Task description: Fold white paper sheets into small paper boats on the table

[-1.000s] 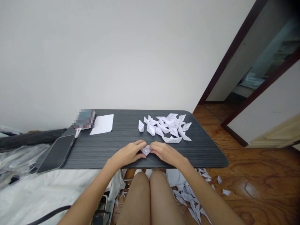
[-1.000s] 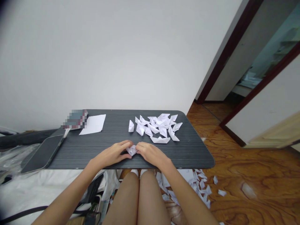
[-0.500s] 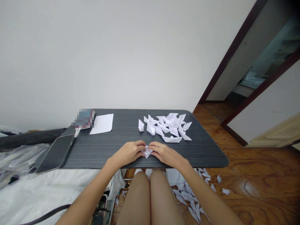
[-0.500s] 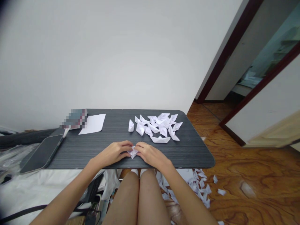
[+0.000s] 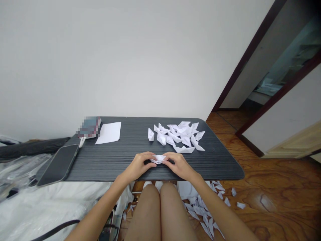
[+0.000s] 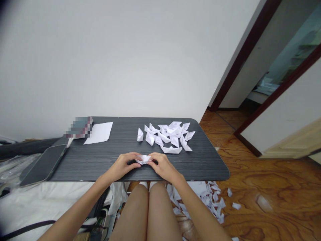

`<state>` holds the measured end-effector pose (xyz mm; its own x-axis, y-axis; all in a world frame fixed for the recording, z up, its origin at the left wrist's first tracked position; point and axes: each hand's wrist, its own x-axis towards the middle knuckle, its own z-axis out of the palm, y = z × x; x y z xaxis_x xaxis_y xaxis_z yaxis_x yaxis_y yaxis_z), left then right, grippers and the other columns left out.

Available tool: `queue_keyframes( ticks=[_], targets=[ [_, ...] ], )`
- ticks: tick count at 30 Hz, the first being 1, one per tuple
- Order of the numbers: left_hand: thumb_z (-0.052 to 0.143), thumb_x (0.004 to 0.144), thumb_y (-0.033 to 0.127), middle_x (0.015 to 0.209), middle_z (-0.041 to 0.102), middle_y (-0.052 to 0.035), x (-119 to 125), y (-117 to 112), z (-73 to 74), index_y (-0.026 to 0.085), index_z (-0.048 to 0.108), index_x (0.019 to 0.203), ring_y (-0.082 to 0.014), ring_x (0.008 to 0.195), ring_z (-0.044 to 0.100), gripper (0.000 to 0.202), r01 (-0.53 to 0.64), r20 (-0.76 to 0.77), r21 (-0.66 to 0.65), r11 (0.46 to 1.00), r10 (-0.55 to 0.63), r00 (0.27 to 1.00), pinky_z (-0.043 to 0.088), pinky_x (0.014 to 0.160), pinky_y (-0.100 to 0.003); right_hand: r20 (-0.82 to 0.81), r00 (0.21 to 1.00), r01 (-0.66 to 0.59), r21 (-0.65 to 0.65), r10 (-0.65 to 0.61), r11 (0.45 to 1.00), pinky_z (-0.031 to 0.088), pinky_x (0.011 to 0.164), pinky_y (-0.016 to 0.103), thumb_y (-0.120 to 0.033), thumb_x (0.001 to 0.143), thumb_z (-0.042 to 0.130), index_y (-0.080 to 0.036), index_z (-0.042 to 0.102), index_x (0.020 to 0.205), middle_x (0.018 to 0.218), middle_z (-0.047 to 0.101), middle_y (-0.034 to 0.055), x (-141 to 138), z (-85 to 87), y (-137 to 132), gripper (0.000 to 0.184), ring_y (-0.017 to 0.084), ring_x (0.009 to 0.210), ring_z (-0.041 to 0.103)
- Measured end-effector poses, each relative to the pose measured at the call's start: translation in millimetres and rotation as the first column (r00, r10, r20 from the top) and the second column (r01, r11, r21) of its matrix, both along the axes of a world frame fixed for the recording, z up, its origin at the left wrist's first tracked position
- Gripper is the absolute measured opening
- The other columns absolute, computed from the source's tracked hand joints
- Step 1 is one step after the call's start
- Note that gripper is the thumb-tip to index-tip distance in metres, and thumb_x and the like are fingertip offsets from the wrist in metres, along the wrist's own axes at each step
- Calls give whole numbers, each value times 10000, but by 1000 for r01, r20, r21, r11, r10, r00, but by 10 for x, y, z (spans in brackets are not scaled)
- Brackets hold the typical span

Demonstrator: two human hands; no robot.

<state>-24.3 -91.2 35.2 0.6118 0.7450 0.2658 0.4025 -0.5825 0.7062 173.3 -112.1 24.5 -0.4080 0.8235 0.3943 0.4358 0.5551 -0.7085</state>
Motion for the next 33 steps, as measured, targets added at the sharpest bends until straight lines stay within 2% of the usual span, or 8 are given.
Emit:
queue_keyframes(
  ticks=[7, 12, 15, 19, 21, 25, 28, 33],
  targets=[
    [507, 770, 251, 907, 597, -61, 41, 0, -24, 159, 647, 810, -147, 810, 557, 172, -44, 93, 21, 999, 42, 995, 417, 727, -245, -87, 996, -14, 6, 15, 1000, 423, 757, 282, -198, 747, 540, -171, 600, 789, 905, 603, 62, -4, -63, 9, 78, 159, 840, 554],
    [539, 747, 258, 823, 605, -61, 90, -39, -49, 143, 633, 746, -146, 760, 560, 149, -118, 212, -13, 993, 118, 970, 423, 680, -240, -249, 963, 83, -88, -103, 993, 426, 723, 281, -207, 725, 563, -167, 551, 670, 830, 613, 51, -50, -74, -4, 69, 158, 786, 565],
    [586, 705, 270, 731, 594, -32, 138, -57, -57, 140, 572, 793, -134, 694, 568, 157, -158, 312, -161, 974, 202, 928, 434, 619, -224, -357, 919, 87, -235, -169, 968, 436, 636, 264, -218, 705, 577, -174, 471, 650, 719, 587, 18, -84, -82, 5, 127, 137, 669, 565],
    [644, 643, 247, 621, 564, 37, 181, -40, -64, 160, 413, 990, -118, 573, 589, 427, -55, 450, -433, 900, 268, 852, 440, 540, -204, -449, 866, 50, -361, -221, 931, 419, 554, 234, -225, 684, 588, -184, 417, 689, 607, 537, -32, -116, -88, 21, 176, 110, 557, 541],
    [660, 618, 248, 633, 594, 23, 180, -16, -51, 146, 417, 995, -126, 575, 600, 460, -22, 429, -508, 861, 275, 860, 445, 546, -210, -452, 863, 53, -366, -227, 929, 409, 549, 224, -214, 684, 580, -188, 404, 698, 602, 529, -41, -133, -82, 22, 178, 106, 558, 538],
    [614, 660, 310, 710, 663, -73, 163, 11, 11, 79, 560, 868, -157, 636, 612, 315, -16, 296, -599, 801, 241, 924, 457, 611, -249, -440, 868, 85, -323, -229, 943, 414, 581, 225, -203, 667, 584, -197, 413, 774, 628, 539, -48, -172, -44, 24, 201, 102, 583, 536],
    [565, 708, 325, 746, 674, -85, 154, 5, 59, 72, 623, 811, -165, 670, 608, 279, 11, 297, -556, 831, 187, 936, 453, 635, -251, -458, 853, 81, -357, -250, 931, 425, 578, 233, -226, 633, 617, -190, 448, 814, 639, 574, -34, -182, -15, 38, 251, 110, 587, 549],
    [591, 689, 306, 715, 673, -66, 160, -23, 111, 77, 656, 785, -153, 634, 589, 257, -69, 259, -431, 900, 196, 946, 439, 613, -231, -532, 800, -36, -504, -277, 863, 398, 460, 230, -324, 695, 563, -122, 575, 785, 525, 604, 10, -148, 6, 59, 221, 103, 449, 524]
  ],
)
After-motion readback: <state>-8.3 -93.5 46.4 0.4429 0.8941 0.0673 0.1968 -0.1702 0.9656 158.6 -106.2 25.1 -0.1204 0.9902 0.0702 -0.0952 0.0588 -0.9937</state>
